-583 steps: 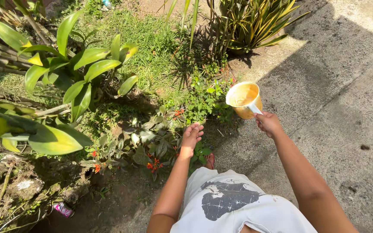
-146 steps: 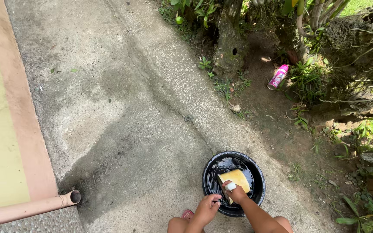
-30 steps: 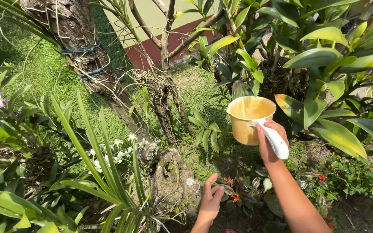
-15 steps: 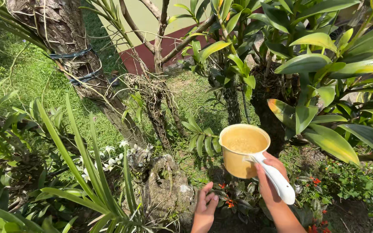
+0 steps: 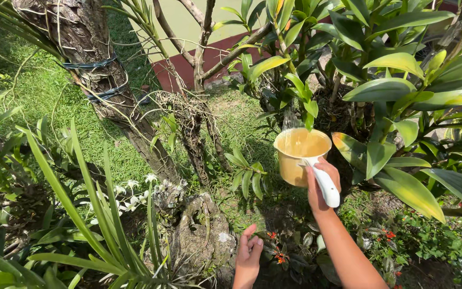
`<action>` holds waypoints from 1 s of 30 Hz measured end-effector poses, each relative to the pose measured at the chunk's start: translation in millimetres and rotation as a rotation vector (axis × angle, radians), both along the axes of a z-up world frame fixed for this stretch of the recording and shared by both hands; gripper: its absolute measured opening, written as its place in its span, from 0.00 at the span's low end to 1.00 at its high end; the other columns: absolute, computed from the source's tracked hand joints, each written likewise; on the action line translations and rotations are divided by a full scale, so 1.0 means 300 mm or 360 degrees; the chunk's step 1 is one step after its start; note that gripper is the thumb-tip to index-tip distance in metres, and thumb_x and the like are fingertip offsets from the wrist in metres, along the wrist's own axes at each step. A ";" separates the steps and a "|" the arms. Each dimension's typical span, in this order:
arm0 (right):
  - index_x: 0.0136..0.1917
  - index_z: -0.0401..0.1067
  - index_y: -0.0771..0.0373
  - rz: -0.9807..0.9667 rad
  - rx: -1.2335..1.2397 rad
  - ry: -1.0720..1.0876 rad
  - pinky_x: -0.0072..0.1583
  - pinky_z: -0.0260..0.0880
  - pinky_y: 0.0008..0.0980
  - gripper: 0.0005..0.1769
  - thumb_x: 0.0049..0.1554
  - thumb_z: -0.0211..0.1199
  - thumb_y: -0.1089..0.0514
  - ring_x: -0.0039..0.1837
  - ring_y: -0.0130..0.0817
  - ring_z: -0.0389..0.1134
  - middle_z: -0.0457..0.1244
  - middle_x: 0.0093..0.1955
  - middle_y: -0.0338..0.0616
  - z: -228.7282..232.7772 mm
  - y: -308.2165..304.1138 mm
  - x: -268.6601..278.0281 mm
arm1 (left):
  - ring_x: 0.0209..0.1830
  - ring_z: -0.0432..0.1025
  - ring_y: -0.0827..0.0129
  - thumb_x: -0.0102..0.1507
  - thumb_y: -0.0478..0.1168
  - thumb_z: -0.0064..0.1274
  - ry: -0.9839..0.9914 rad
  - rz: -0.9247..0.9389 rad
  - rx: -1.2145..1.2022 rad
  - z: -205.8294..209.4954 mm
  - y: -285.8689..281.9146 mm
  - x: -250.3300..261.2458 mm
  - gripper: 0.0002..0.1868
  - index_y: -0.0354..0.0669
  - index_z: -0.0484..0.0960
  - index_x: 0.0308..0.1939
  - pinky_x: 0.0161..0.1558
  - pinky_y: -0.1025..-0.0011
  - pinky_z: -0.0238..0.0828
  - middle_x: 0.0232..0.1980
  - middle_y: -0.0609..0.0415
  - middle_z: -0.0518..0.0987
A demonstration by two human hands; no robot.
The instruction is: The person pours water onto the base and roots of various potted and mounted plants using a plastic pitcher, refilling the pitcher from a bucket multiple times.
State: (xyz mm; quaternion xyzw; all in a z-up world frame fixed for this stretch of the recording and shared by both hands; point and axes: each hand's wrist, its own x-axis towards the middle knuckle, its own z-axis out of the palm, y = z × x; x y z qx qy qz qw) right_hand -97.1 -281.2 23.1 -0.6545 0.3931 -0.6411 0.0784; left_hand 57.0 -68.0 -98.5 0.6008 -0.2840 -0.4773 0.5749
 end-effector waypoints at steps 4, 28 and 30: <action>0.59 0.67 0.65 0.0117 -0.0325 -0.0126 0.70 0.69 0.40 0.17 0.60 0.70 0.64 0.68 0.47 0.68 0.64 0.63 0.57 0.038 -0.025 0.040 | 0.64 0.68 0.69 0.67 0.43 0.49 0.0008 0.0050 0.0144 0.050 0.024 0.004 0.27 0.48 0.66 0.71 0.63 0.69 0.68 0.69 0.54 0.70; 0.60 0.67 0.65 -0.0278 -0.0202 -0.0043 0.69 0.66 0.42 0.17 0.61 0.71 0.65 0.65 0.46 0.67 0.64 0.61 0.52 -0.014 0.154 -0.085 | 0.59 0.70 0.71 0.67 0.41 0.50 -0.0103 -0.0155 -0.0040 0.037 0.082 -0.045 0.23 0.46 0.70 0.67 0.60 0.71 0.68 0.63 0.59 0.73; 0.59 0.66 0.63 -0.0265 -0.0207 -0.0170 0.71 0.65 0.42 0.18 0.61 0.72 0.63 0.67 0.50 0.66 0.62 0.64 0.55 0.010 0.164 -0.064 | 0.58 0.70 0.72 0.67 0.41 0.51 -0.0074 -0.0155 -0.0023 0.032 0.103 -0.049 0.24 0.46 0.70 0.67 0.60 0.71 0.67 0.60 0.56 0.76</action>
